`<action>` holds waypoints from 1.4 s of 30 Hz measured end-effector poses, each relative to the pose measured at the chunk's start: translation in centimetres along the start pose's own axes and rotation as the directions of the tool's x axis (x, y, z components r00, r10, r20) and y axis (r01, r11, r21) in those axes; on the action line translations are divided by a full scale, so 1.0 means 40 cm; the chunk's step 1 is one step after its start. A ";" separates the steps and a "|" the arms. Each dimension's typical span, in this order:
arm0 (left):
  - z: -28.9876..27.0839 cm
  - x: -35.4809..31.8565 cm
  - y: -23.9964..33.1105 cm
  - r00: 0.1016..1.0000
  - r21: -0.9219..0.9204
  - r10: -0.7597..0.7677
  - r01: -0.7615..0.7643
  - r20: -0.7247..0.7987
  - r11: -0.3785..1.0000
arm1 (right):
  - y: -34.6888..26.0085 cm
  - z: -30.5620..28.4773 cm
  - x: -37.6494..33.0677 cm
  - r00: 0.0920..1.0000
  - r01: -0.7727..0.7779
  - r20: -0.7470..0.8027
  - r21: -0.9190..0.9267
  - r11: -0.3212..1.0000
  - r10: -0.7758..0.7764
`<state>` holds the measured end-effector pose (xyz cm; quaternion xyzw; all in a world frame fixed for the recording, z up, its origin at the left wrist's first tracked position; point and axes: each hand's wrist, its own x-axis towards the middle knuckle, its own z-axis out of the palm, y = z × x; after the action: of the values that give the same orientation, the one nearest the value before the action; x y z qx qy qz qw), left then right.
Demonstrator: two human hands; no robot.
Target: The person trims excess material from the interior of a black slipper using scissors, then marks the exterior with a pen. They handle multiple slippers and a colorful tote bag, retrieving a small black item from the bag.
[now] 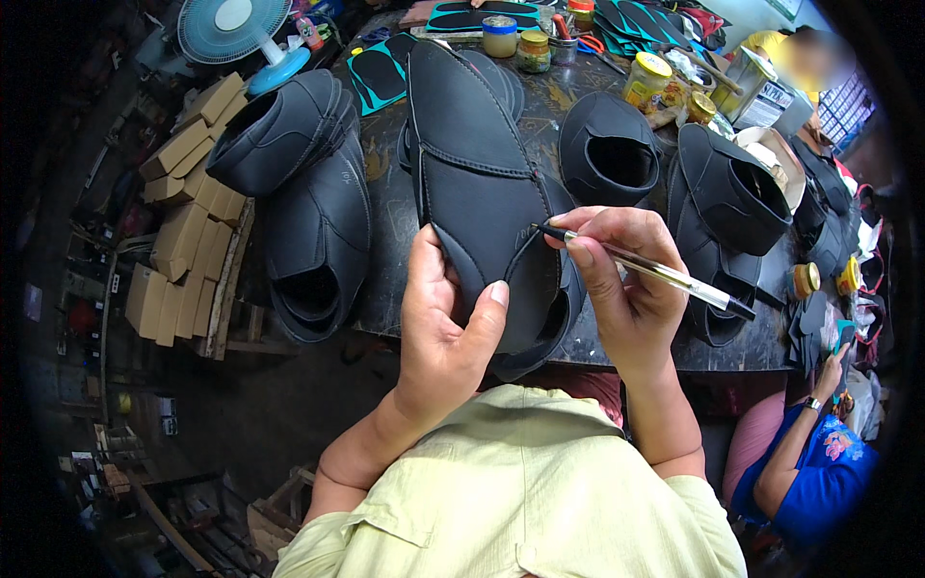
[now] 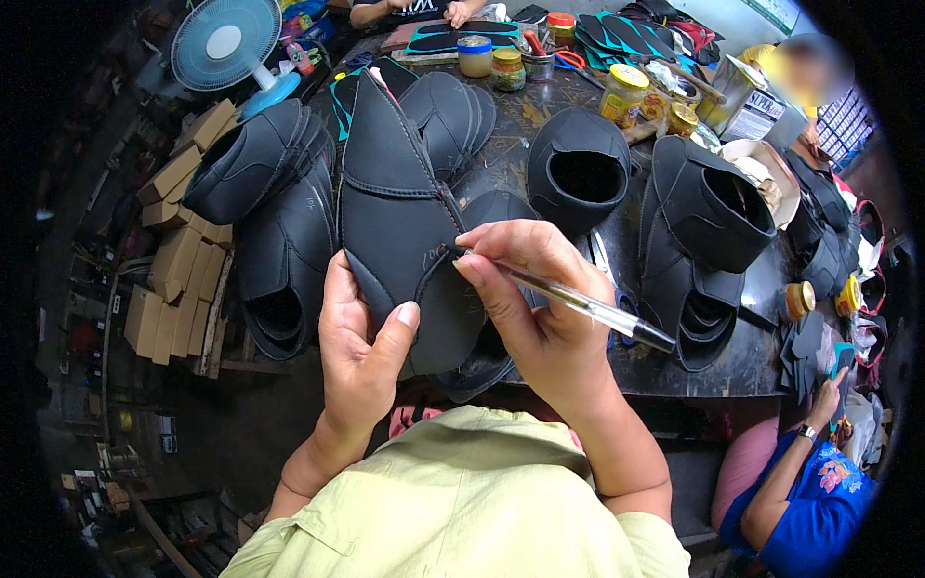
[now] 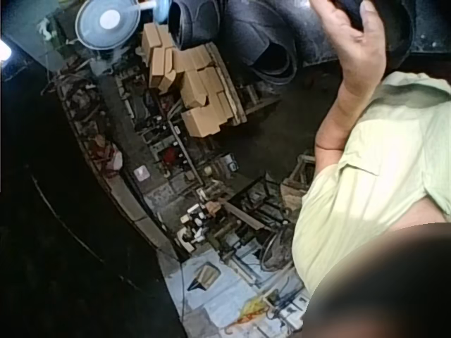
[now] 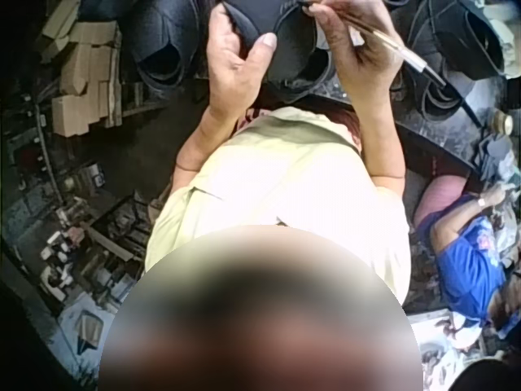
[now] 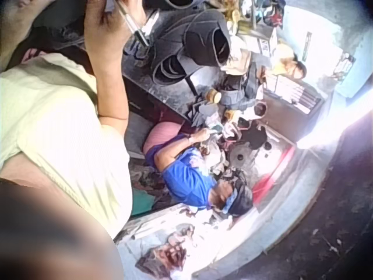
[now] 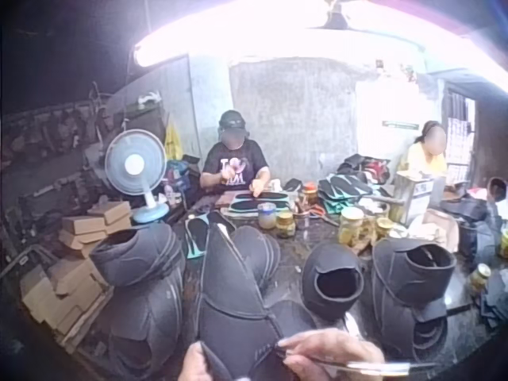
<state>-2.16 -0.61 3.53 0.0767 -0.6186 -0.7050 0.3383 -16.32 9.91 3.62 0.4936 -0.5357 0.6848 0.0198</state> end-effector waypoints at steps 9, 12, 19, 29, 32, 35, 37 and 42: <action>-0.020 0.020 -0.031 0.999 -0.077 -0.036 0.034 -0.020 0.996 | 0.007 -0.029 0.013 0.983 -0.127 -0.064 0.433 0.893 0.171; -0.023 0.018 -0.038 0.993 -0.243 -0.118 0.114 -0.003 0.963 | 0.011 -0.039 0.011 0.940 -0.287 -0.006 0.529 0.799 0.342; -0.017 0.027 -0.047 0.953 -0.330 -0.299 0.295 0.040 0.897 | 0.047 -0.030 -0.001 0.857 -0.432 0.109 0.685 0.587 0.504; 0.023 0.050 -0.035 0.970 -0.207 -0.242 0.234 -0.011 0.950 | 0.064 -0.037 -0.003 0.855 -0.405 0.098 0.740 0.537 0.510; 0.025 0.051 -0.037 0.979 -0.314 -0.202 0.184 -0.024 0.931 | 0.068 -0.036 -0.003 0.853 -0.411 0.105 0.738 0.536 0.511; 0.024 0.049 -0.041 0.979 -0.306 -0.202 0.182 -0.034 0.934 | 0.069 -0.032 -0.003 0.851 -0.409 0.083 0.723 0.557 0.518; 0.024 0.048 -0.045 0.978 -0.303 -0.206 0.188 -0.027 0.934 | 0.066 -0.031 -0.002 0.858 -0.399 0.068 0.711 0.579 0.509; 0.026 0.042 -0.058 0.973 -0.308 -0.211 0.173 -0.097 0.936 | 0.045 -0.025 0.007 0.964 -0.177 -0.091 0.477 0.861 0.249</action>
<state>-4.88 -0.70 2.16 0.1301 -0.4719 -0.8133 0.3144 -18.12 9.77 2.57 0.3689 -0.4045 0.8259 -0.1350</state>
